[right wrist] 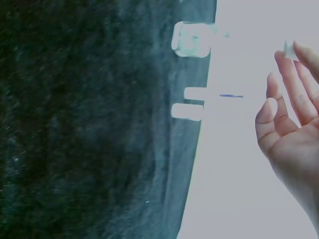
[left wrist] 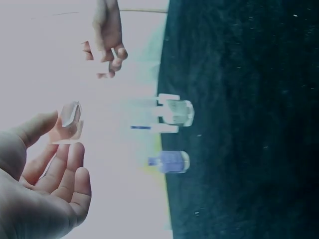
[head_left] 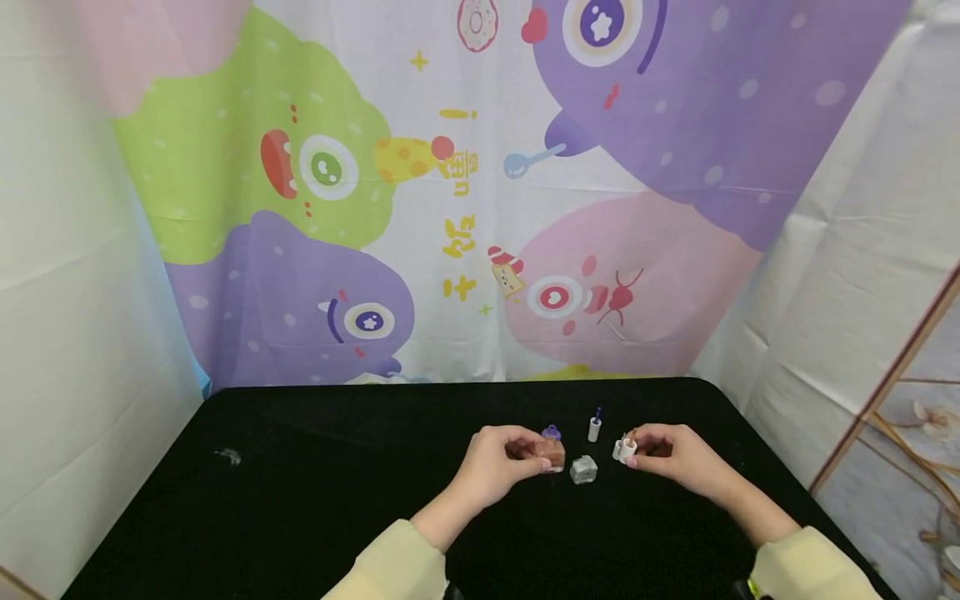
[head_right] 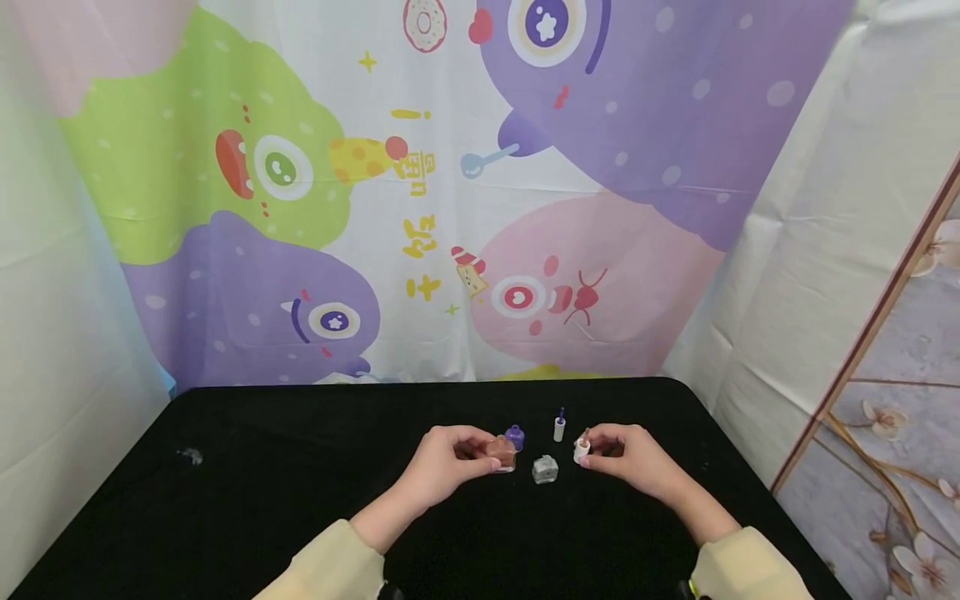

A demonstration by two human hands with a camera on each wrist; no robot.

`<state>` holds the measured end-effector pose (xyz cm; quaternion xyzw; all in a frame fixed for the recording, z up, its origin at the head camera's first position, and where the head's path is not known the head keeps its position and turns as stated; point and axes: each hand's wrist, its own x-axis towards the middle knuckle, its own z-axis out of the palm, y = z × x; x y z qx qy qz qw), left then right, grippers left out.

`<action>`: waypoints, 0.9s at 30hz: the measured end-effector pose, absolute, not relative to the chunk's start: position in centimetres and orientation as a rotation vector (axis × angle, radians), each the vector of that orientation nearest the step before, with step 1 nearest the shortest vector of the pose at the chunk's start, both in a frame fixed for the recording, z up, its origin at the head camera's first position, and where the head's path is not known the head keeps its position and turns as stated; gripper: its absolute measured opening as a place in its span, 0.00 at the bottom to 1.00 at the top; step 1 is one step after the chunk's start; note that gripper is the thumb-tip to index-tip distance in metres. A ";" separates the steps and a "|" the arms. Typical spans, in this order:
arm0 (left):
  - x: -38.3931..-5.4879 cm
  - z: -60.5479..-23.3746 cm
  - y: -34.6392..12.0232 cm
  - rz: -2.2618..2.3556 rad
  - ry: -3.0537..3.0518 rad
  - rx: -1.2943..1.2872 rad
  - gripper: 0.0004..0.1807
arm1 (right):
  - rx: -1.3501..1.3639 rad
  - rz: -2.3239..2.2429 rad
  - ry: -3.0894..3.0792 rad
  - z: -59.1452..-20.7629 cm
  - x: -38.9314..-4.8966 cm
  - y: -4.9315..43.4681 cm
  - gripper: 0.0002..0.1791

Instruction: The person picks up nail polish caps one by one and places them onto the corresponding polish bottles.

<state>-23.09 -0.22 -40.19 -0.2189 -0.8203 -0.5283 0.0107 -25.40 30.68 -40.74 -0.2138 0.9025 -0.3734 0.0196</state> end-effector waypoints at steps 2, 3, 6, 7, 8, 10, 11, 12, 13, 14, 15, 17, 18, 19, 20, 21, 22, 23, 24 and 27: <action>-23.0 -39.7 -0.4 -1.636 -2.552 -0.685 0.12 | -0.672 -1.163 2.803 -40.2 -25.2 30.4 0.13; -22.9 -39.4 -0.5 -1.629 -2.550 -0.684 0.11 | -0.672 -1.168 2.805 -40.0 -25.1 30.3 0.13; -22.7 -38.8 -0.9 -1.625 -2.535 -0.692 0.11 | -0.650 -1.195 2.812 -39.4 -24.9 30.0 0.14; -22.6 -38.5 -1.0 -1.625 -2.532 -0.696 0.11 | -0.638 -1.208 2.818 -39.2 -24.8 29.9 0.15; -22.6 -38.3 -1.1 -1.624 -2.527 -0.701 0.11 | -0.629 -1.225 2.825 -39.0 -24.7 29.8 0.15; -22.4 -37.9 -1.3 -1.621 -2.520 -0.711 0.11 | -0.616 -1.259 2.842 -38.5 -24.5 29.6 0.15; -22.3 -37.8 -1.4 -1.615 -2.516 -0.718 0.11 | -0.612 -1.279 2.849 -38.3 -24.4 29.5 0.15; -22.3 -37.6 -1.5 -1.609 -2.511 -0.724 0.11 | -0.609 -1.293 2.861 -38.0 -24.2 29.4 0.15; -22.2 -37.4 -1.7 -1.604 -2.507 -0.729 0.11 | -0.606 -1.308 2.871 -37.8 -24.1 29.2 0.15; -22.1 -37.2 -1.8 -1.593 -2.499 -0.737 0.11 | -0.603 -1.318 2.884 -37.6 -24.0 29.0 0.15; -22.0 -37.0 -2.0 -1.583 -2.495 -0.739 0.12 | -0.593 -1.329 2.894 -37.3 -23.9 28.8 0.15; -21.8 -36.7 -2.3 -1.564 -2.485 -0.737 0.12 | -0.566 -1.357 2.914 -36.8 -23.6 28.4 0.15; -21.6 -36.5 -2.5 -1.556 -2.482 -0.731 0.12 | -0.551 -1.369 2.924 -36.5 -23.4 28.2 0.15; -21.5 -36.3 -2.6 -1.552 -2.480 -0.721 0.12 | -0.537 -1.386 2.928 -36.3 -23.3 28.0 0.16; -21.4 -36.1 -2.8 -1.549 -2.478 -0.708 0.13 | -0.526 -1.402 2.934 -36.1 -23.2 27.8 0.16; -21.3 -36.0 -3.0 -1.554 -2.478 -0.690 0.13 | -0.515 -1.419 2.937 -35.9 -23.0 27.5 0.16; -21.2 -35.8 -3.1 -1.560 -2.474 -0.678 0.14 | -0.511 -1.434 2.941 -35.7 -22.8 27.3 0.16; -21.1 -35.7 -3.3 -1.567 -2.469 -0.666 0.14 | -0.509 -1.454 2.942 -35.5 -22.7 27.1 0.16; -21.0 -35.7 -3.5 -1.572 -2.464 -0.653 0.14 | -0.507 -1.475 2.942 -35.3 -22.5 26.8 0.17; -20.7 -35.6 -4.0 -1.576 -2.435 -0.632 0.14 | -0.509 -1.540 2.934 -34.8 -22.0 26.1 0.17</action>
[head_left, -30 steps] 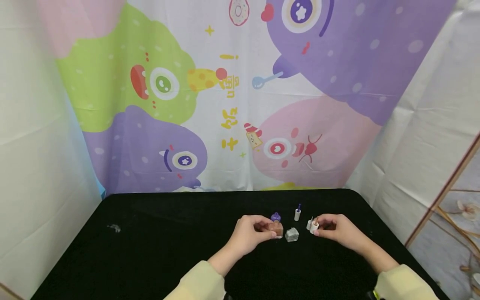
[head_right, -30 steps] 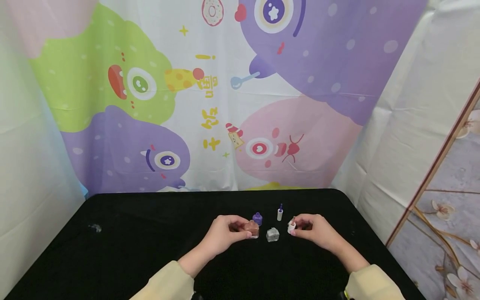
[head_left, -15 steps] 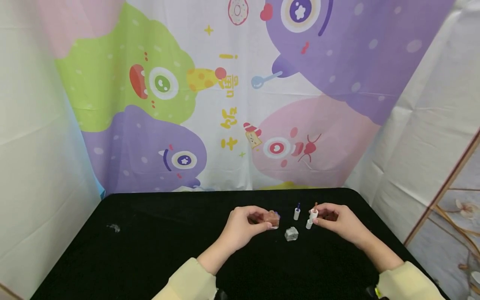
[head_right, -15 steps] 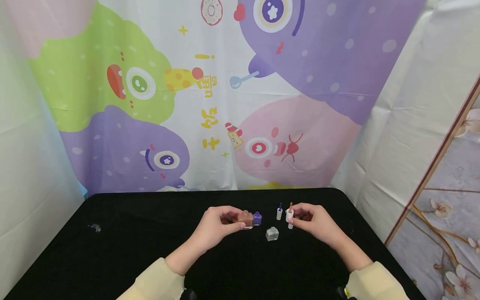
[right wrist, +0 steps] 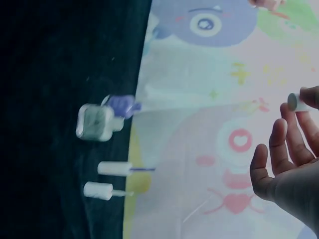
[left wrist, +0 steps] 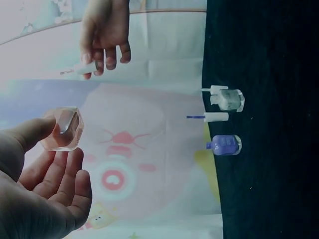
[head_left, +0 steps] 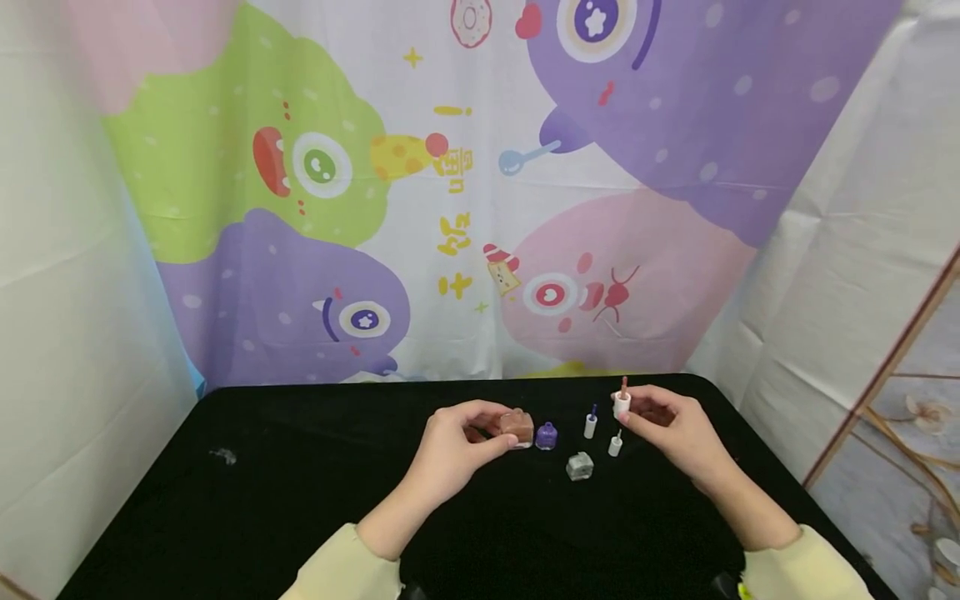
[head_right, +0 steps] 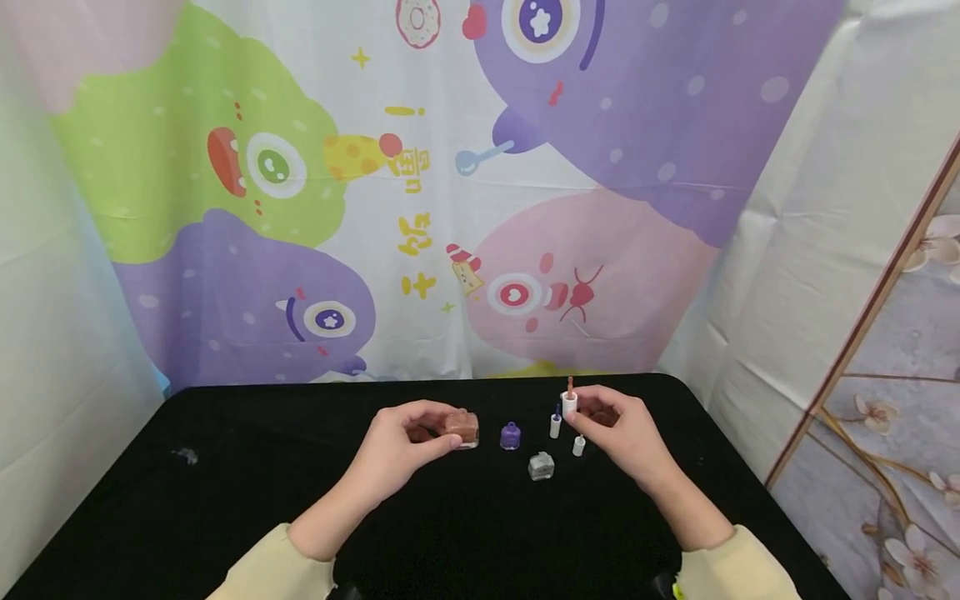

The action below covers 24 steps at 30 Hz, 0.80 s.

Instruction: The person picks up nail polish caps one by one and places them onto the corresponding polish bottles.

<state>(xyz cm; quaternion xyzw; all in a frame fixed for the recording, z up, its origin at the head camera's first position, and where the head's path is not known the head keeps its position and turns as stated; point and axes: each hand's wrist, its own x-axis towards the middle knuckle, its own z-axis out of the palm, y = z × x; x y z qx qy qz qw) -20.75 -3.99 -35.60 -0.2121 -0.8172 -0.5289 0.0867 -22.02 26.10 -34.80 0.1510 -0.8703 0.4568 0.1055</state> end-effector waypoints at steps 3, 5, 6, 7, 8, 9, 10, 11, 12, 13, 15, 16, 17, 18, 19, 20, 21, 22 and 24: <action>-20.5 -35.5 -4.6 -1.572 -2.412 -0.610 0.13 | 0.457 1.387 -2.523 -34.4 -21.6 25.4 0.17; -20.2 -35.4 -4.9 -1.581 -2.399 -0.595 0.13 | 0.464 1.405 -2.506 -34.1 -21.4 25.0 0.17; -20.1 -35.2 -5.1 -1.587 -2.395 -0.588 0.12 | 0.470 1.410 -2.495 -34.0 -21.3 24.8 0.17; -19.9 -35.2 -5.2 -1.590 -2.391 -0.582 0.12 | 0.469 1.416 -2.489 -33.9 -21.2 24.7 0.17; -19.8 -35.1 -5.3 -1.590 -2.387 -0.579 0.12 | 0.470 1.425 -2.480 -33.7 -21.1 24.5 0.16; -19.6 -35.0 -5.4 -1.588 -2.384 -0.578 0.12 | 0.466 1.431 -2.474 -33.6 -20.9 24.4 0.16; -19.4 -35.0 -5.5 -1.582 -2.381 -0.580 0.12 | 0.468 1.438 -2.466 -33.4 -20.8 24.2 0.16; -19.3 -34.9 -5.6 -1.574 -2.377 -0.584 0.12 | 0.474 1.442 -2.458 -33.3 -20.6 24.1 0.16; -19.1 -34.9 -5.7 -1.562 -2.375 -0.587 0.12 | 0.482 1.448 -2.448 -33.1 -20.5 23.9 0.16; -18.9 -34.8 -5.8 -1.556 -2.374 -0.587 0.12 | 0.492 1.455 -2.437 -32.9 -20.3 23.7 0.16; -18.5 -34.7 -6.0 -1.541 -2.375 -0.580 0.13 | 0.517 1.461 -2.416 -32.6 -20.0 23.4 0.15; -18.3 -34.7 -6.2 -1.537 -2.375 -0.576 0.13 | 0.533 1.462 -2.404 -32.5 -19.9 23.2 0.15; -18.1 -34.6 -6.3 -1.536 -2.376 -0.569 0.13 | 0.549 1.457 -2.394 -32.3 -19.8 23.0 0.15; -17.9 -34.6 -6.5 -1.532 -2.379 -0.561 0.13 | 0.561 1.447 -2.384 -32.2 -19.6 22.8 0.14; -17.6 -34.5 -6.6 -1.529 -2.381 -0.552 0.14 | 0.572 1.436 -2.375 -32.1 -19.5 22.6 0.14; -17.4 -34.5 -6.7 -1.522 -2.384 -0.544 0.14 | 0.583 1.432 -2.364 -31.9 -19.4 22.5 0.14; -17.2 -34.5 -6.8 -1.520 -2.387 -0.536 0.14 | 0.597 1.426 -2.354 -31.8 -19.4 22.3 0.14; -17.0 -34.6 -7.0 -1.518 -2.390 -0.528 0.14 | 0.614 1.423 -2.343 -31.7 -19.3 22.2 0.15; -16.7 -34.6 -7.1 -1.513 -2.398 -0.517 0.15 | 0.643 1.429 -2.321 -31.5 -19.2 22.0 0.17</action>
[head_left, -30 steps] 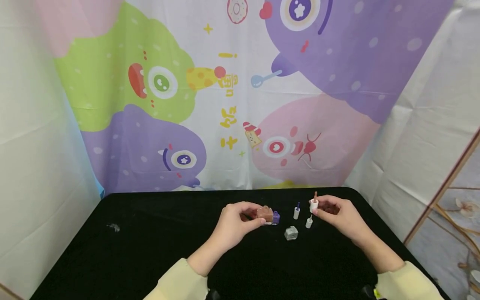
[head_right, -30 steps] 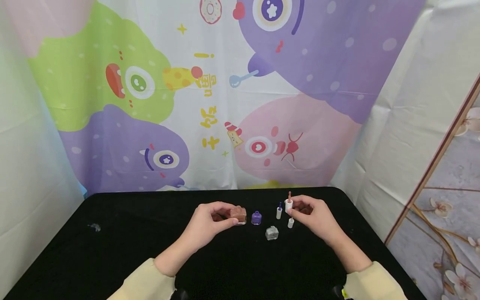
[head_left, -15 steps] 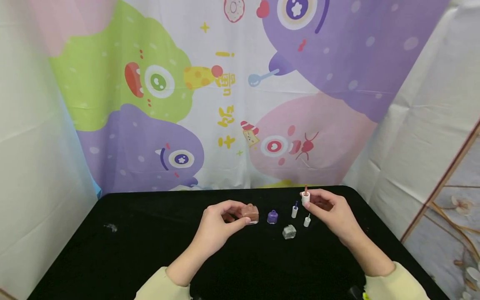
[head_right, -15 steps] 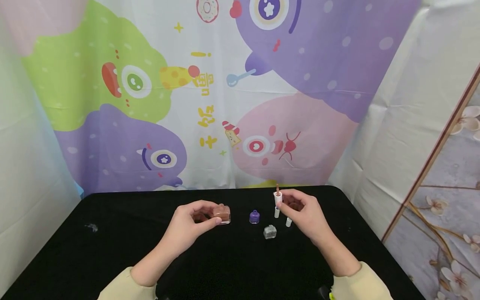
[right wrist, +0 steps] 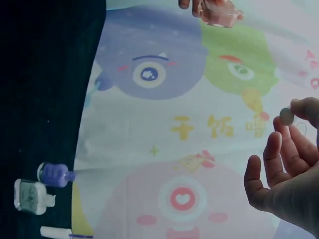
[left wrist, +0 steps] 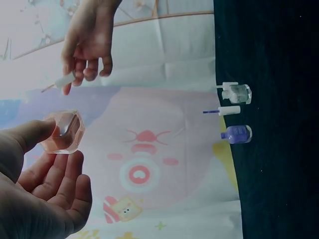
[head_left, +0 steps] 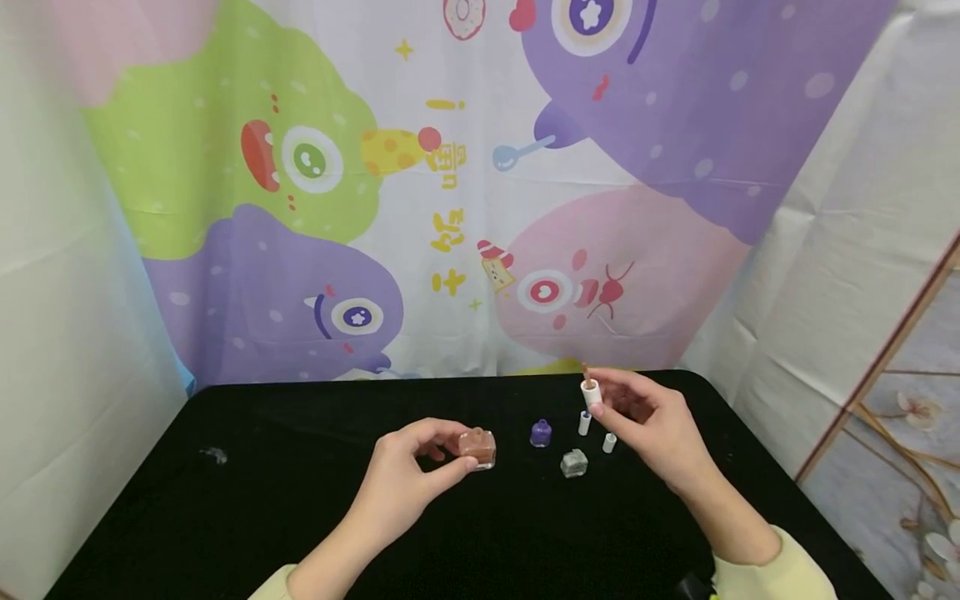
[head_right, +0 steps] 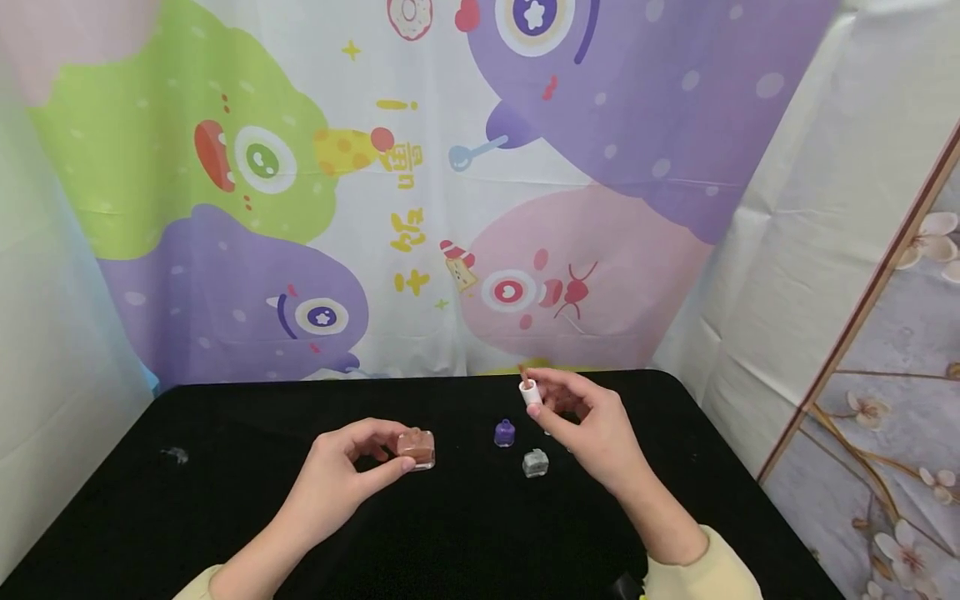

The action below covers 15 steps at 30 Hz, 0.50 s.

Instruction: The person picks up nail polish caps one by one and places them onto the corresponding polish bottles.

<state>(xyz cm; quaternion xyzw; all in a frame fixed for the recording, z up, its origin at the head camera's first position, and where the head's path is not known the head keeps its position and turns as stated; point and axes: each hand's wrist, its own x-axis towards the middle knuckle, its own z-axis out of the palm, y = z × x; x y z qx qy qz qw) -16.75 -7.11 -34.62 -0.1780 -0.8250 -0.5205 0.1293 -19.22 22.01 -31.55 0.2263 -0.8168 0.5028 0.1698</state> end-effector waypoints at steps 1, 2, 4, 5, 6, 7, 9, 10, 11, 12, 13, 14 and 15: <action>-16.6 -34.6 -7.2 -1.515 -2.402 -0.512 0.15 | 0.661 1.446 -2.308 -31.5 -19.2 21.9 0.18; -16.5 -34.7 -7.3 -1.516 -2.405 -0.509 0.15 | 0.676 1.460 -2.296 -31.5 -19.1 21.8 0.18; -16.3 -34.7 -7.4 -1.521 -2.405 -0.509 0.15 | 0.697 1.483 -2.279 -31.4 -19.1 21.5 0.17; -16.2 -34.8 -7.4 -1.523 -2.402 -0.510 0.15 | 0.700 1.494 -2.270 -31.4 -19.0 21.4 0.16; -16.2 -34.8 -7.5 -1.526 -2.397 -0.511 0.15 | 0.701 1.504 -2.262 -31.3 -18.9 21.3 0.15; -16.1 -34.8 -7.5 -1.531 -2.393 -0.512 0.15 | 0.699 1.510 -2.258 -31.3 -18.9 21.1 0.14; -15.9 -34.8 -7.6 -1.542 -2.386 -0.514 0.14 | 0.698 1.518 -2.253 -31.2 -18.7 20.8 0.12; -15.8 -34.9 -7.7 -1.548 -2.384 -0.514 0.14 | 0.701 1.521 -2.254 -31.2 -18.6 20.6 0.12; -15.7 -34.9 -7.7 -1.553 -2.386 -0.513 0.14 | 0.703 1.522 -2.254 -31.1 -18.5 20.5 0.12; -15.6 -34.9 -7.8 -1.560 -2.389 -0.512 0.14 | 0.710 1.525 -2.257 -31.1 -18.4 20.4 0.11; -15.5 -34.9 -7.8 -1.564 -2.393 -0.509 0.14 | 0.719 1.527 -2.261 -31.1 -18.3 20.3 0.11; -15.4 -34.9 -7.8 -1.569 -2.397 -0.507 0.14 | 0.732 1.527 -2.262 -31.0 -18.2 20.2 0.11; -15.4 -34.9 -7.8 -1.574 -2.401 -0.504 0.14 | 0.744 1.526 -2.265 -31.0 -18.1 20.1 0.11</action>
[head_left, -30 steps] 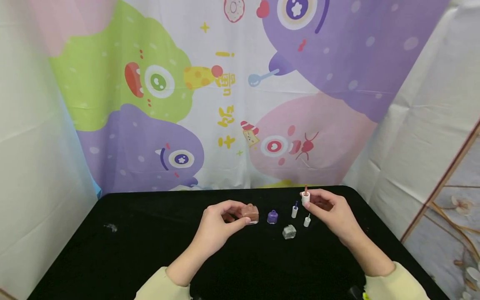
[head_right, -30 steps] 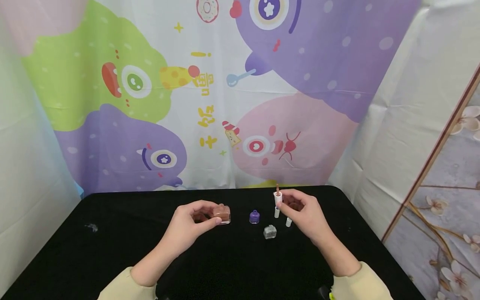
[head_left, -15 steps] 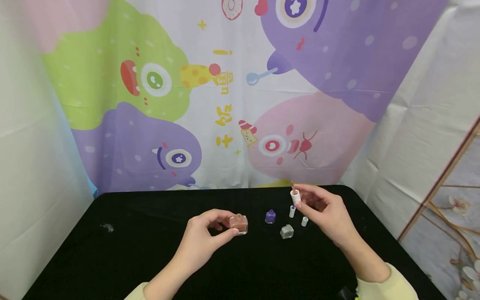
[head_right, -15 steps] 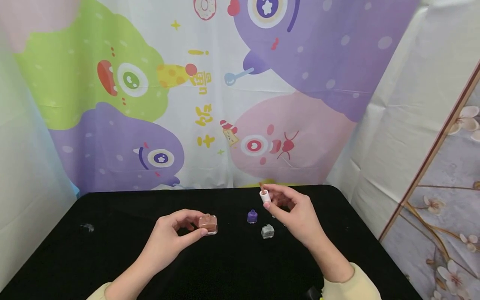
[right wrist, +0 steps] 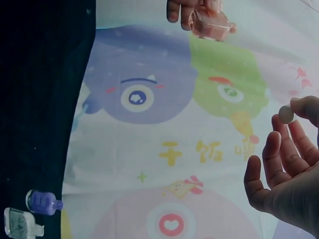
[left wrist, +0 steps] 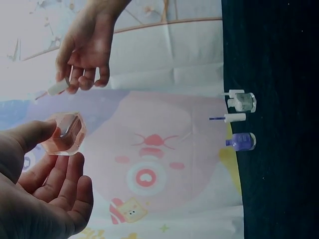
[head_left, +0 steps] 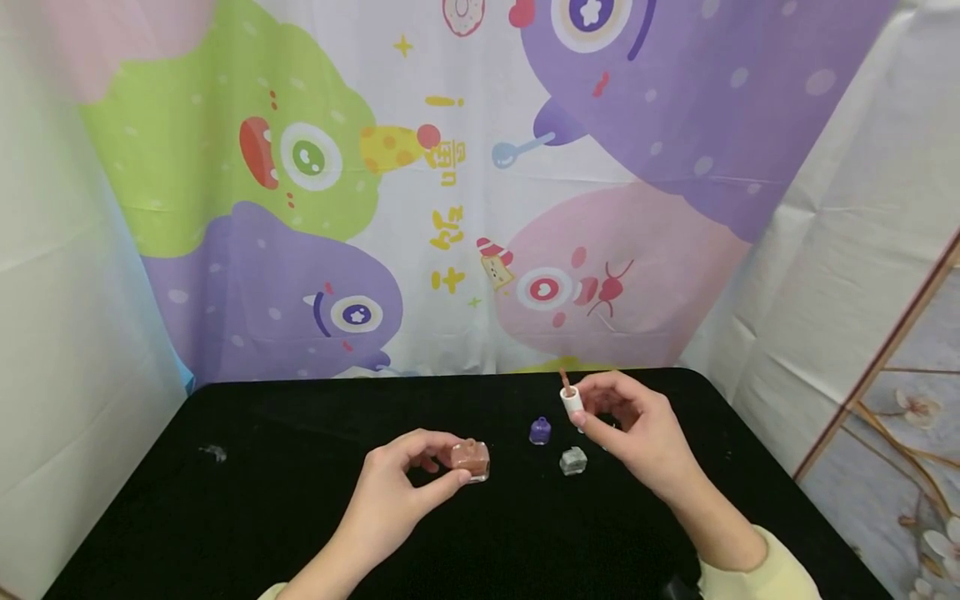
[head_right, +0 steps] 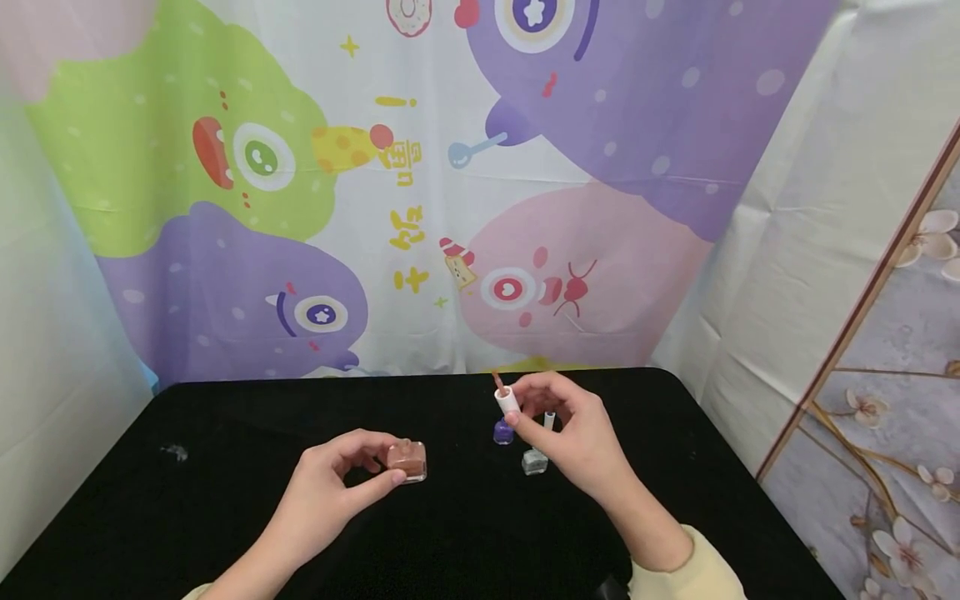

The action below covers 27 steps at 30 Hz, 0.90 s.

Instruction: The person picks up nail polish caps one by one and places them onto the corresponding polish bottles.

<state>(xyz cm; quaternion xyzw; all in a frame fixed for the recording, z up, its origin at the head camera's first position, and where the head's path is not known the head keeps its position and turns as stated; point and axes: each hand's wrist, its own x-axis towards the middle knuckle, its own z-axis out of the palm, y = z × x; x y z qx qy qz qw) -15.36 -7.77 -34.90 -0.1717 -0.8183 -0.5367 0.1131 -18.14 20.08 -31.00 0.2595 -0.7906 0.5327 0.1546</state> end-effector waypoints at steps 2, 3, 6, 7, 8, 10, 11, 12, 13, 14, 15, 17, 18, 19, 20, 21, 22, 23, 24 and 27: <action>-15.2 -34.9 -7.7 -1.584 -2.405 -0.502 0.13 | 0.766 1.528 -2.268 -30.9 -18.0 19.9 0.11; -15.1 -34.9 -7.7 -1.588 -2.405 -0.501 0.13 | 0.777 1.527 -2.269 -30.8 -17.9 19.8 0.11; -14.9 -34.9 -7.7 -1.598 -2.401 -0.510 0.12 | 0.808 1.516 -2.271 -30.7 -17.7 19.5 0.12; -14.9 -34.9 -7.6 -1.600 -2.397 -0.518 0.12 | 0.818 1.513 -2.268 -30.7 -17.6 19.4 0.12; -14.8 -35.0 -7.6 -1.599 -2.394 -0.525 0.12 | 0.832 1.506 -2.264 -30.6 -17.6 19.3 0.12; -14.7 -35.0 -7.6 -1.603 -2.385 -0.538 0.12 | 0.857 1.502 -2.259 -30.6 -17.6 19.1 0.12; -14.6 -35.0 -7.5 -1.606 -2.381 -0.543 0.12 | 0.868 1.500 -2.258 -30.5 -17.5 19.0 0.12; -14.5 -35.1 -7.5 -1.608 -2.378 -0.549 0.12 | 0.882 1.496 -2.256 -30.5 -17.5 18.9 0.12; -14.5 -35.1 -7.5 -1.610 -2.375 -0.551 0.12 | 0.893 1.490 -2.256 -30.4 -17.5 18.9 0.12; -14.5 -35.1 -7.4 -1.611 -2.374 -0.553 0.12 | 0.907 1.485 -2.257 -30.4 -17.5 18.9 0.12; -14.4 -35.2 -7.4 -1.613 -2.374 -0.553 0.12 | 0.919 1.482 -2.261 -30.3 -17.6 18.8 0.12; -14.4 -35.2 -7.3 -1.611 -2.376 -0.553 0.12 | 0.940 1.475 -2.266 -30.2 -17.5 18.7 0.12; -14.4 -35.3 -7.3 -1.612 -2.377 -0.552 0.12 | 0.954 1.471 -2.264 -30.1 -17.5 18.7 0.12; -14.4 -35.3 -7.2 -1.611 -2.379 -0.551 0.12 | 0.963 1.468 -2.263 -30.0 -17.5 18.6 0.12; -14.4 -35.3 -7.2 -1.612 -2.380 -0.549 0.12 | 0.973 1.466 -2.262 -29.9 -17.5 18.6 0.12; -14.3 -35.4 -7.1 -1.615 -2.387 -0.539 0.12 | 0.980 1.468 -2.260 -29.9 -17.5 18.5 0.12; -14.3 -35.4 -7.1 -1.617 -2.395 -0.530 0.13 | 0.987 1.468 -2.258 -29.8 -17.5 18.4 0.13; -14.3 -35.5 -7.0 -1.618 -2.394 -0.531 0.13 | 0.996 1.466 -2.254 -29.7 -17.5 18.4 0.13; -14.3 -35.6 -7.0 -1.623 -2.393 -0.529 0.13 | 1.008 1.466 -2.247 -29.7 -17.5 18.3 0.13; -14.2 -35.9 -6.8 -1.628 -2.367 -0.550 0.13 | 1.030 1.464 -2.240 -29.7 -17.5 18.2 0.13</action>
